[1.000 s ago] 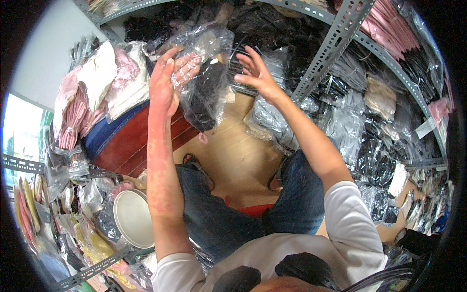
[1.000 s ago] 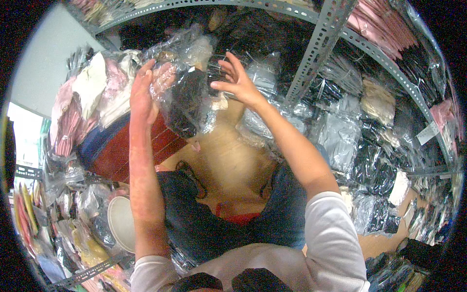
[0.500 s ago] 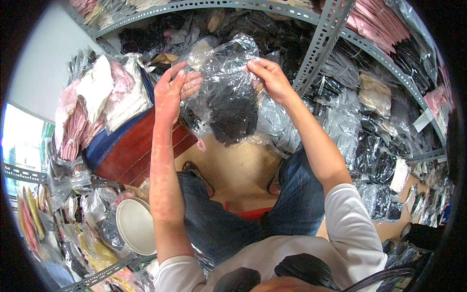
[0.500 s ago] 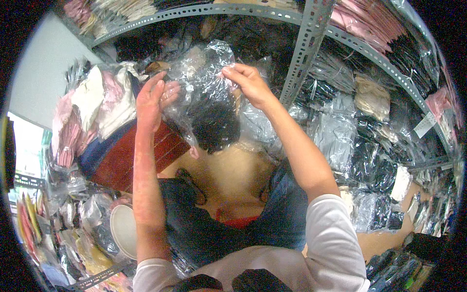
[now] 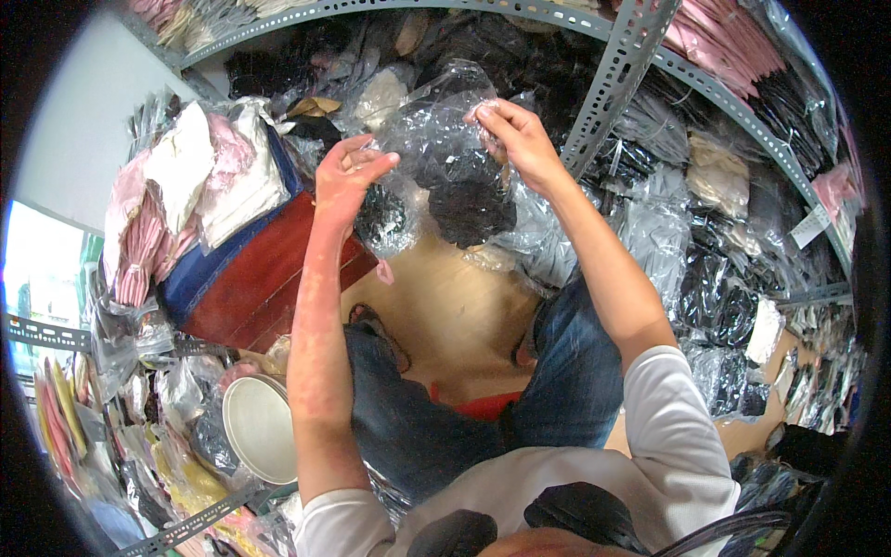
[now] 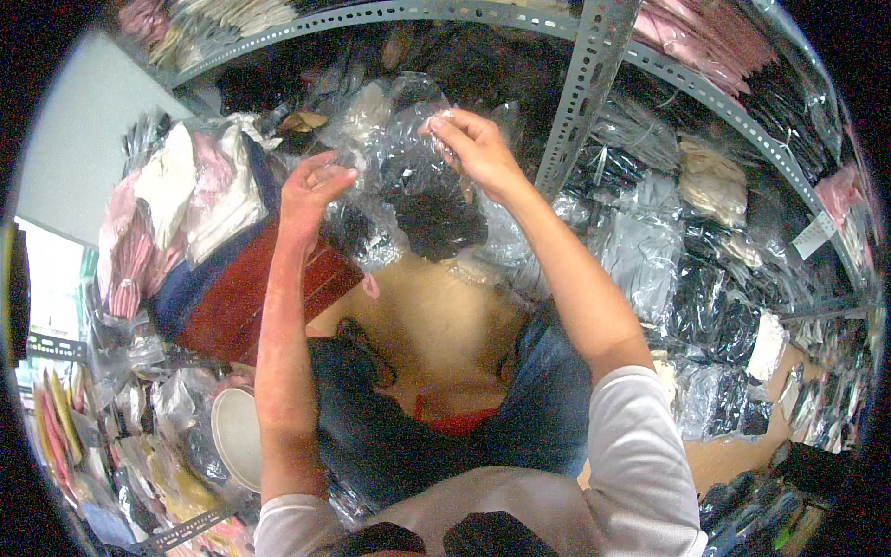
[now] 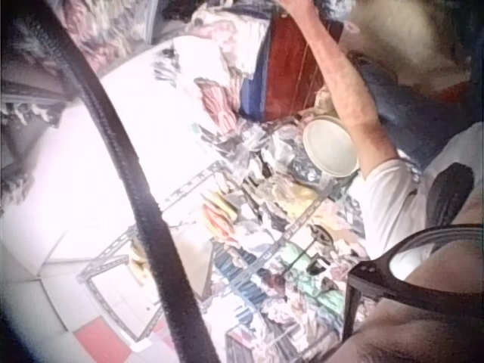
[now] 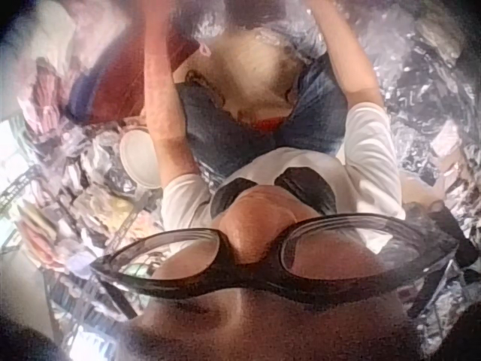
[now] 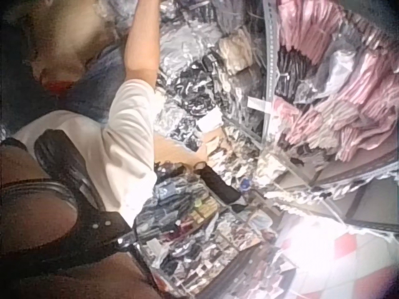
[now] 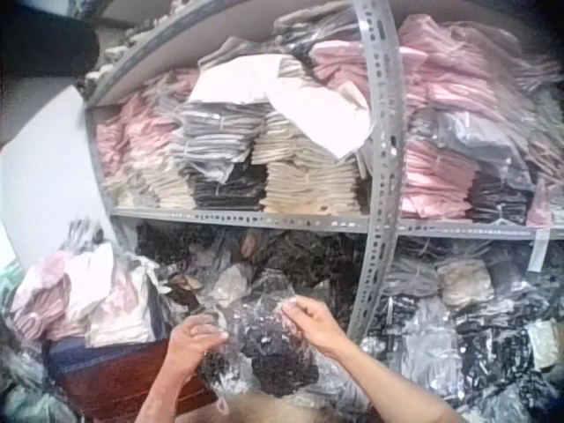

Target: The person sits on a stool in a stockroom and repeatedly picks up plastic-wrapped clothing items from a pile on the floor. They inspect each item by turning it over and then place it into a new pile. The items include various colors such as black, grey, pink, and white.

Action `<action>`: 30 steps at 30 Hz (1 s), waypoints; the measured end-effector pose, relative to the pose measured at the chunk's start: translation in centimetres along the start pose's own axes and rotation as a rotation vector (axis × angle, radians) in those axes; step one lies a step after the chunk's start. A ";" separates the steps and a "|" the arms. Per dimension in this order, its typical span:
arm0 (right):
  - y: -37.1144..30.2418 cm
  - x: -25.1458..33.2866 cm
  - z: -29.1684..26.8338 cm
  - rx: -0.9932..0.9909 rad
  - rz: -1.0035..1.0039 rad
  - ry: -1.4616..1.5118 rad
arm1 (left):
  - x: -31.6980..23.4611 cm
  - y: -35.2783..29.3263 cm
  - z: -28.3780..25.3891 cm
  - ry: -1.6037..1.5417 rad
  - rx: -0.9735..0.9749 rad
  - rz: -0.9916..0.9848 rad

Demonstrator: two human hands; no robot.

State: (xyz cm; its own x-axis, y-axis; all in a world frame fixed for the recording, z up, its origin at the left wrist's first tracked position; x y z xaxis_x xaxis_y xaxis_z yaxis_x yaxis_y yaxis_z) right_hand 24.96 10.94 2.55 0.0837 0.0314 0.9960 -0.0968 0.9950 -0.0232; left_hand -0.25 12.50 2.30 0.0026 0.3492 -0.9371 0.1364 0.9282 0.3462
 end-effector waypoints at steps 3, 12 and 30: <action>0.2 0.5 -0.4 -0.065 -0.064 -0.033 | -0.8 0.2 0.0 0.061 -0.028 0.005; 0.4 1.3 -1.7 -0.087 -0.079 -0.038 | -4.2 1.2 -1.0 -0.074 0.010 0.184; -1.1 4.0 -1.3 -0.039 -0.198 -0.007 | -3.2 0.7 -2.1 0.230 -0.025 0.139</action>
State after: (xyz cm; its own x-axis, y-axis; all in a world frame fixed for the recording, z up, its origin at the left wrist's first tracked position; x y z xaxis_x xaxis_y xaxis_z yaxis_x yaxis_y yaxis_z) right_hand 26.68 10.07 6.44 0.0900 -0.1658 0.9820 -0.0408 0.9846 0.1700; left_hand -2.25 12.32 5.65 -0.2057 0.4907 -0.8467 0.1259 0.8713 0.4744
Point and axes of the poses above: each hand's wrist, its own y-axis towards the middle knuckle, its own z-axis out of the palm, x = y × z, the point moved 10 cm from there along y, towards the middle knuckle, and after that the axes turned 14 degrees about z, right-handed, at the moved point
